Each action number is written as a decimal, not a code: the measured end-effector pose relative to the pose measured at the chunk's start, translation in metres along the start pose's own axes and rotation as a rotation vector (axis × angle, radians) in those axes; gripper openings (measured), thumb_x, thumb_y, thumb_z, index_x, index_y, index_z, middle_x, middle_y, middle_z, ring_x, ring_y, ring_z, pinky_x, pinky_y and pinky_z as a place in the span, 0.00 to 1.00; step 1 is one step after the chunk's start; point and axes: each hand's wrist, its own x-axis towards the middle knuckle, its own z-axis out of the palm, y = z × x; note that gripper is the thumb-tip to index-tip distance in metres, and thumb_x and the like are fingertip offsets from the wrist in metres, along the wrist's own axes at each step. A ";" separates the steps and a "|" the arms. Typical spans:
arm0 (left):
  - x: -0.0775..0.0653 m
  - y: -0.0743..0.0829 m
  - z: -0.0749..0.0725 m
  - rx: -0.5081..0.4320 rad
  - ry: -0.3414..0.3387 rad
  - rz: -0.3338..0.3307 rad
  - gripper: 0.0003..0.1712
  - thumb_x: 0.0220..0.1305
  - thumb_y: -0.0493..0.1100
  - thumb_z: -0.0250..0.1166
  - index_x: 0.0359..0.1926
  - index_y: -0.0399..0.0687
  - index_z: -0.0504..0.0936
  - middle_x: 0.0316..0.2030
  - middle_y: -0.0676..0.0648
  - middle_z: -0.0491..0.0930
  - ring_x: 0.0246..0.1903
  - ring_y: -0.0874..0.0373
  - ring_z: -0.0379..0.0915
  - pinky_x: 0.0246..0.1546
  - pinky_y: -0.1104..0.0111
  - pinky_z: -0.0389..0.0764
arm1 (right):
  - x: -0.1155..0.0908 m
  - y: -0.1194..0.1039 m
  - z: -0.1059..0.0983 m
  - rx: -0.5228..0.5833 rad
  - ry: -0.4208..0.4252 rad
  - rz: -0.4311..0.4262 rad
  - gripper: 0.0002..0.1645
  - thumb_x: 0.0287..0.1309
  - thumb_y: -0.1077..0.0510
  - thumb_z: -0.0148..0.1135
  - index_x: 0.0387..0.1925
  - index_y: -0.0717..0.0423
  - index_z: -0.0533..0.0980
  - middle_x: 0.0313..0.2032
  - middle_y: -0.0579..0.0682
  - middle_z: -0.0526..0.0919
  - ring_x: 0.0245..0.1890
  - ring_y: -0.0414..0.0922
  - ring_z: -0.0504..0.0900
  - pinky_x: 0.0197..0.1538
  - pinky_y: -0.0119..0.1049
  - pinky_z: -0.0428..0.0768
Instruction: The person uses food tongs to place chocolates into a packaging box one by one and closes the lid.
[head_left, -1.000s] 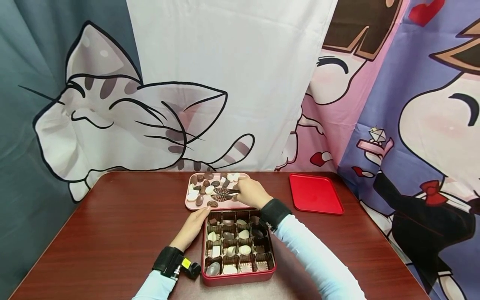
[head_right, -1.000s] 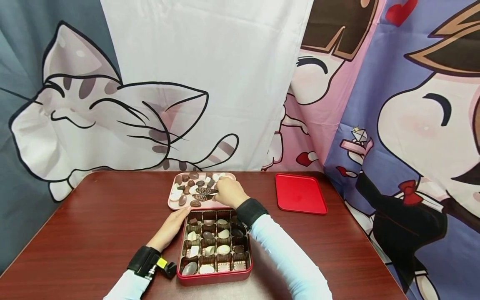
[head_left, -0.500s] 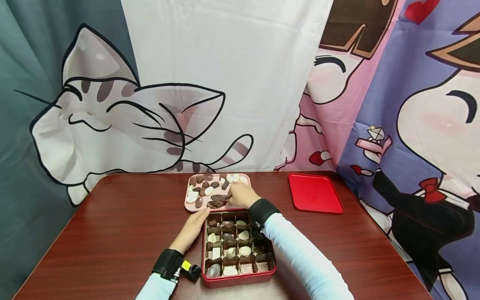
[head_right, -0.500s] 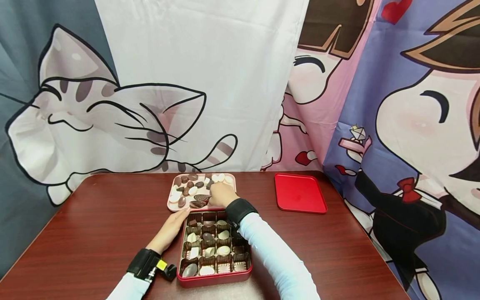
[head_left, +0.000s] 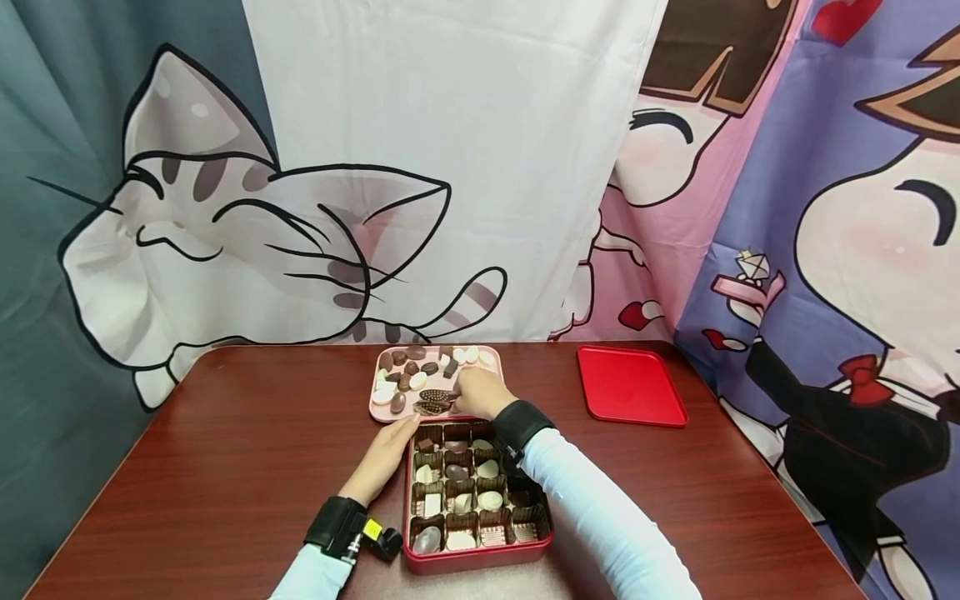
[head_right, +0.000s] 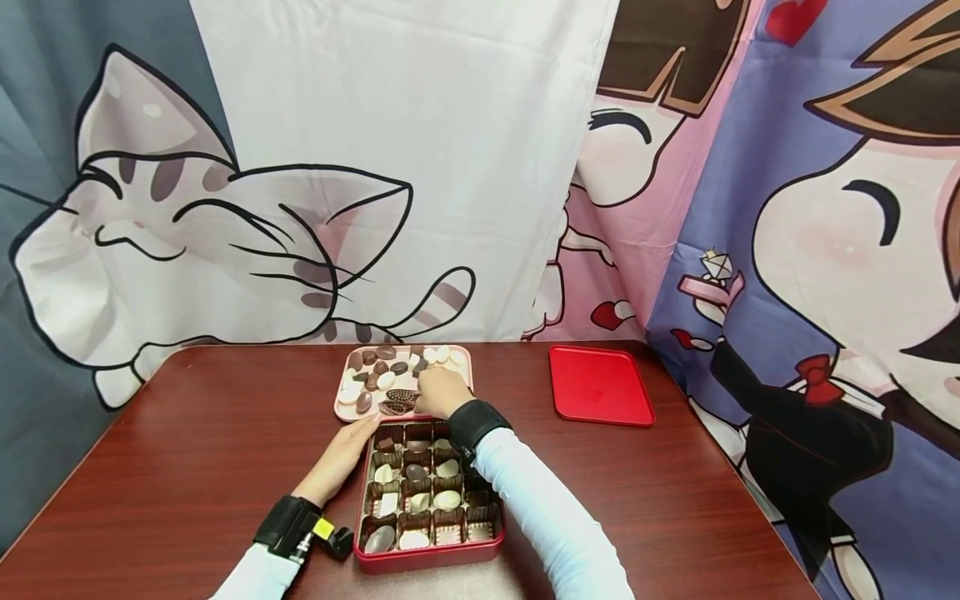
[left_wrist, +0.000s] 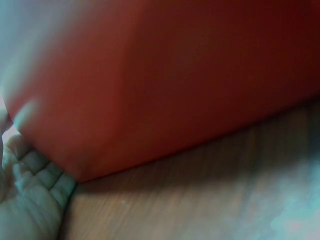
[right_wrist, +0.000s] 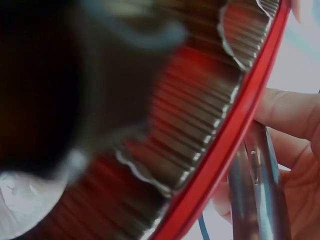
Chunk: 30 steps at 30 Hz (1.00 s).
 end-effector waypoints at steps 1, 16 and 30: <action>0.000 0.000 0.000 -0.005 -0.005 -0.004 0.30 0.80 0.54 0.48 0.66 0.36 0.76 0.69 0.36 0.73 0.73 0.41 0.64 0.78 0.46 0.62 | -0.001 0.000 0.000 0.000 0.004 -0.003 0.33 0.49 0.56 0.77 0.06 0.45 0.61 0.12 0.37 0.60 0.19 0.37 0.62 0.25 0.29 0.61; 0.002 0.001 0.002 -0.002 0.011 0.004 0.28 0.81 0.51 0.47 0.64 0.34 0.77 0.66 0.36 0.77 0.69 0.47 0.69 0.76 0.52 0.66 | -0.014 0.005 -0.012 -0.006 0.061 -0.004 0.02 0.49 0.56 0.74 0.26 0.50 0.88 0.31 0.47 0.89 0.35 0.43 0.84 0.37 0.42 0.83; 0.002 0.000 0.000 0.018 0.022 -0.009 0.26 0.81 0.51 0.48 0.61 0.36 0.80 0.60 0.39 0.82 0.58 0.66 0.74 0.69 0.67 0.71 | -0.043 0.013 -0.038 0.087 0.114 0.064 0.15 0.53 0.54 0.75 0.42 0.54 0.89 0.41 0.53 0.90 0.44 0.50 0.86 0.46 0.47 0.85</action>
